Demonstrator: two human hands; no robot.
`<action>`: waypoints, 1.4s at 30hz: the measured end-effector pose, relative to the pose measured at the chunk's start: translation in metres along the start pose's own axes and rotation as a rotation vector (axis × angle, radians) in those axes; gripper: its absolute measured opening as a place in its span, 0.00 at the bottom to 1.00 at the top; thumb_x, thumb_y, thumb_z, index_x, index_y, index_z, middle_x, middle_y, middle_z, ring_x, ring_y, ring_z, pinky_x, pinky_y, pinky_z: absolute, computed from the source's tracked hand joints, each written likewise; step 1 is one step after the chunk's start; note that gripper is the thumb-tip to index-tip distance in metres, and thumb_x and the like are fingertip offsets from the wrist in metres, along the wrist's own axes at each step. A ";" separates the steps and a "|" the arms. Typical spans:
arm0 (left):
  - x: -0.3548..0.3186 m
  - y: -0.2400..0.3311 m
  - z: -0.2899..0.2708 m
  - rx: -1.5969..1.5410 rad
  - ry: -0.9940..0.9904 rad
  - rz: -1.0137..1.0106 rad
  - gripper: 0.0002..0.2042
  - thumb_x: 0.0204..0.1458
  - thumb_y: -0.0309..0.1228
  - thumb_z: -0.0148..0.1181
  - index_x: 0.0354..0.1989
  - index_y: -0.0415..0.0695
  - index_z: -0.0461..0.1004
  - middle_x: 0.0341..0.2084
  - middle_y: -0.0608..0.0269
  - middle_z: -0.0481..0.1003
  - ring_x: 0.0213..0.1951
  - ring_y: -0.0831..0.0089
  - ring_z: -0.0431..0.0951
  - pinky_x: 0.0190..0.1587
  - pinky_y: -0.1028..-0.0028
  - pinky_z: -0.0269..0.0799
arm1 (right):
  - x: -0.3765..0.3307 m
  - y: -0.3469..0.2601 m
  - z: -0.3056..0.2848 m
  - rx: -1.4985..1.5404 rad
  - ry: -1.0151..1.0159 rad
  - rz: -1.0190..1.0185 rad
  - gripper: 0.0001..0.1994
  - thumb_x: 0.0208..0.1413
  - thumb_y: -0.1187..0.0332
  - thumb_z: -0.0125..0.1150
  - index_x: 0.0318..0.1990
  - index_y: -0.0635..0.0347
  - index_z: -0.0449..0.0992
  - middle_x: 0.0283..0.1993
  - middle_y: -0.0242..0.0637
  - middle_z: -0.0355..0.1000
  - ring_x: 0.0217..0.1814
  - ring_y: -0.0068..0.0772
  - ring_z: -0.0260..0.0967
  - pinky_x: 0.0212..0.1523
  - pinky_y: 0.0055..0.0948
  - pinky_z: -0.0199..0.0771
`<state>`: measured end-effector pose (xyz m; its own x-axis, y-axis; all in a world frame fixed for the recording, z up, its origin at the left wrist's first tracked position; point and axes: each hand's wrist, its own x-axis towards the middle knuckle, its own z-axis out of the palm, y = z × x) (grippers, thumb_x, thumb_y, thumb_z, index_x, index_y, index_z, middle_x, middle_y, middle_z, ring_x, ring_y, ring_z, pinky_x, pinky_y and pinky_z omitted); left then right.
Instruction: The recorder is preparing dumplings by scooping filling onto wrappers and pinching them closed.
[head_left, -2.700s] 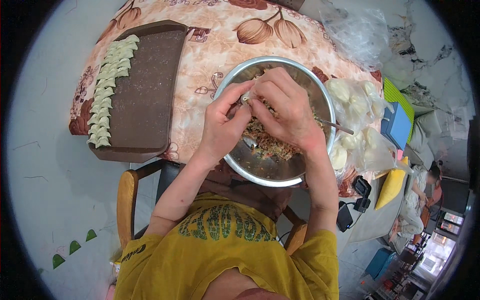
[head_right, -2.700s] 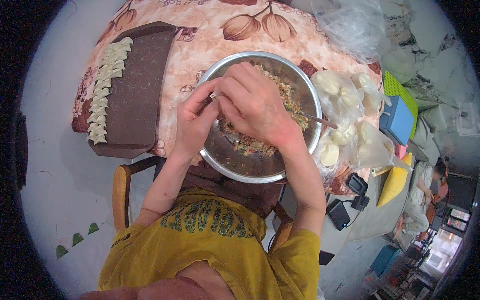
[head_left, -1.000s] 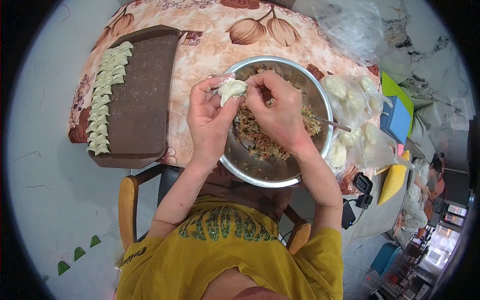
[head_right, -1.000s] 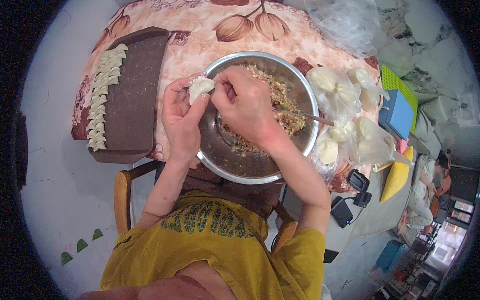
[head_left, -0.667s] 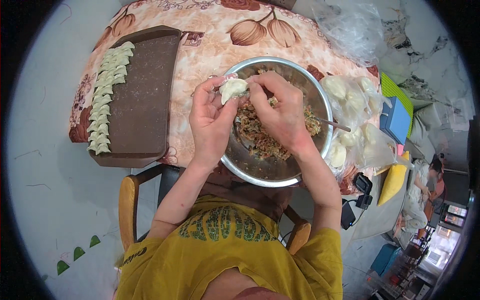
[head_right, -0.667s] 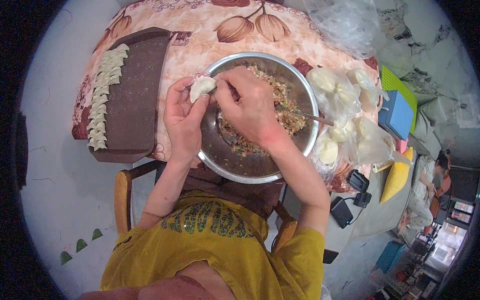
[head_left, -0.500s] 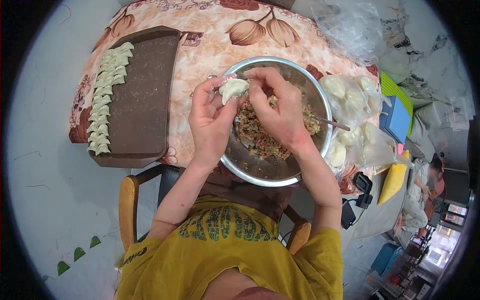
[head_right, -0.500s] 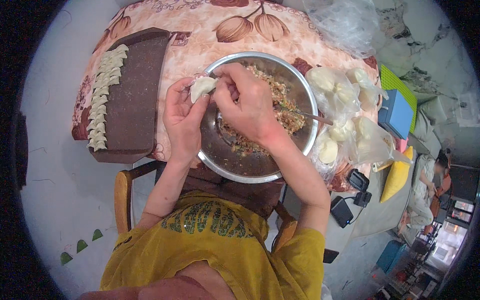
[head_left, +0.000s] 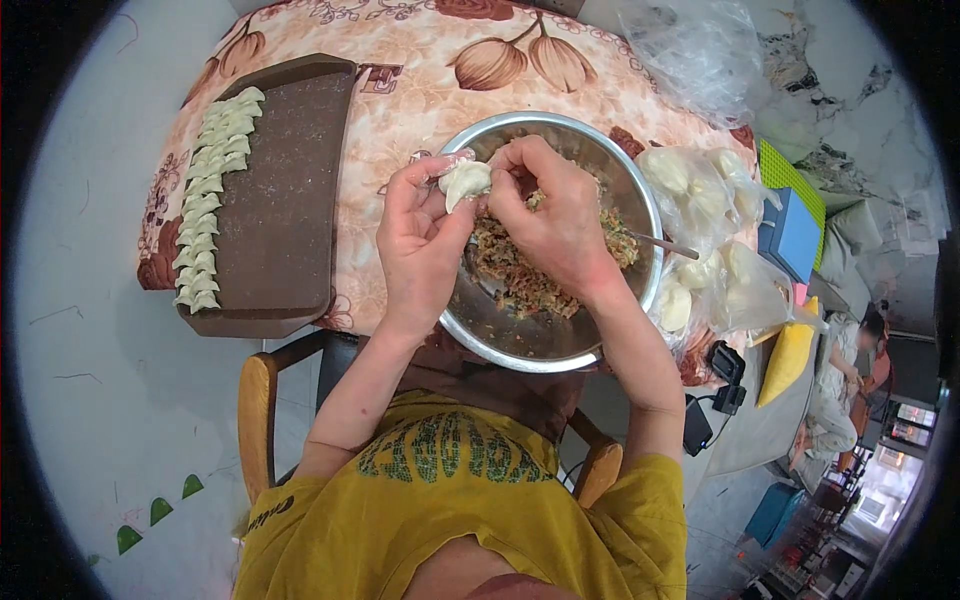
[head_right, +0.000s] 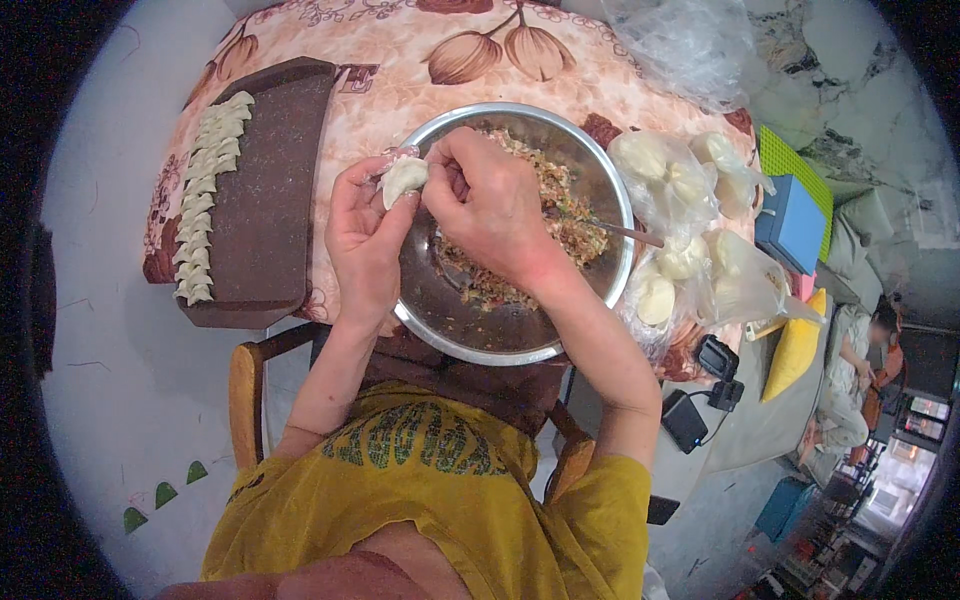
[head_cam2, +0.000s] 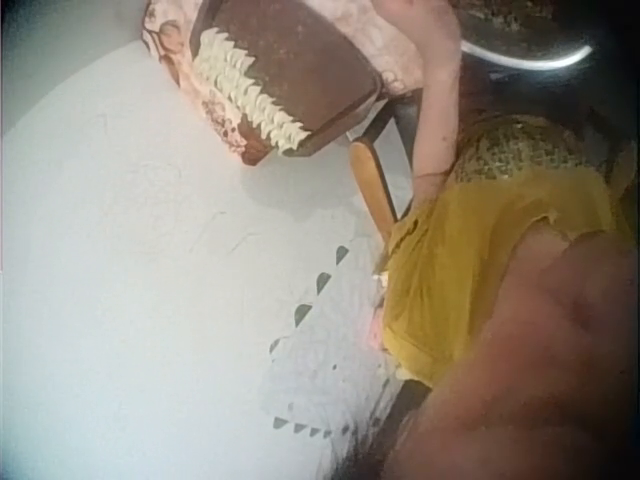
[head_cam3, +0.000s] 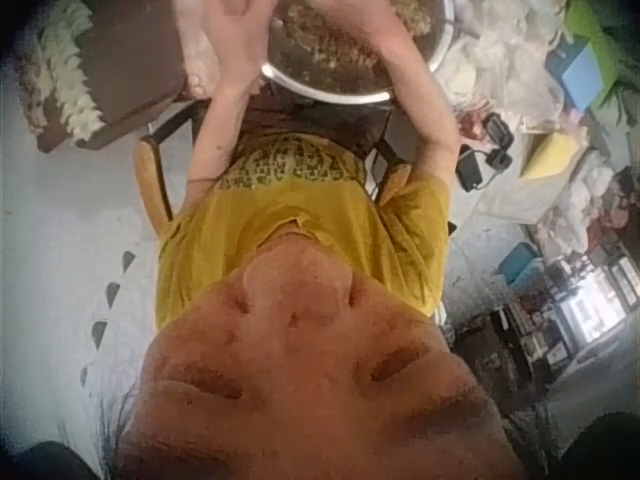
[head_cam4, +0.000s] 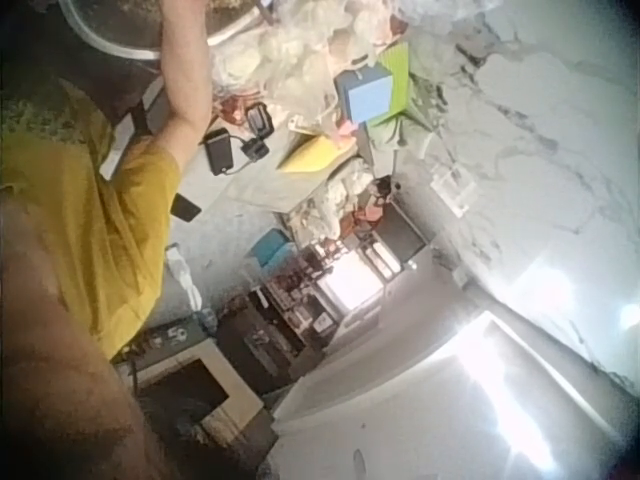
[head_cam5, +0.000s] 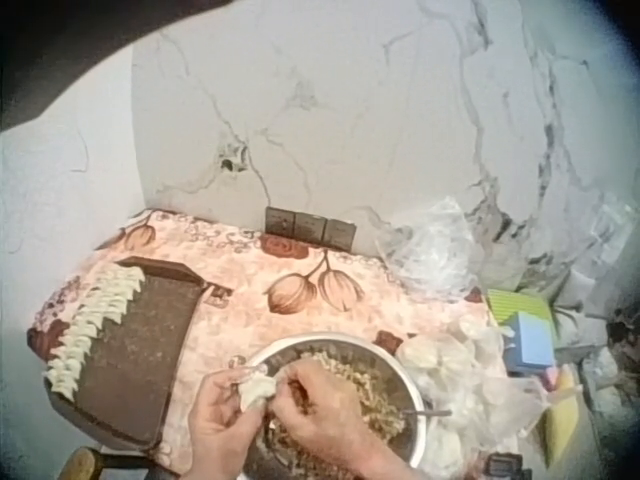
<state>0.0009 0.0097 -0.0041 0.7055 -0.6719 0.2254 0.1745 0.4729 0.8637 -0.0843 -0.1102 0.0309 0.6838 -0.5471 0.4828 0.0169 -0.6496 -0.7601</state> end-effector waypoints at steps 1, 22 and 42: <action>0.000 0.000 0.000 0.000 -0.002 -0.001 0.20 0.60 0.12 0.53 0.60 0.38 0.63 0.57 0.53 0.71 0.56 0.71 0.76 0.59 0.74 0.74 | 0.000 0.001 0.000 0.001 0.000 0.001 0.04 0.55 0.75 0.64 0.36 0.64 0.76 0.27 0.42 0.75 0.25 0.34 0.76 0.28 0.32 0.76; -0.002 0.004 0.002 -0.015 0.014 -0.010 0.19 0.60 0.13 0.55 0.59 0.37 0.65 0.56 0.53 0.73 0.57 0.71 0.75 0.61 0.73 0.71 | 0.001 -0.002 -0.002 -0.063 -0.026 -0.053 0.04 0.54 0.75 0.63 0.36 0.64 0.76 0.28 0.44 0.76 0.28 0.41 0.78 0.29 0.36 0.76; -0.001 0.006 0.003 -0.019 0.006 -0.040 0.19 0.59 0.12 0.53 0.59 0.36 0.65 0.56 0.53 0.73 0.57 0.72 0.74 0.60 0.74 0.70 | 0.001 0.000 -0.002 -0.126 -0.039 -0.100 0.05 0.55 0.73 0.63 0.36 0.61 0.74 0.28 0.45 0.76 0.29 0.47 0.78 0.30 0.40 0.77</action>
<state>-0.0009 0.0119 0.0024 0.7020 -0.6869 0.1881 0.2152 0.4564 0.8634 -0.0852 -0.1116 0.0324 0.7114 -0.4572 0.5337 -0.0042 -0.7622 -0.6474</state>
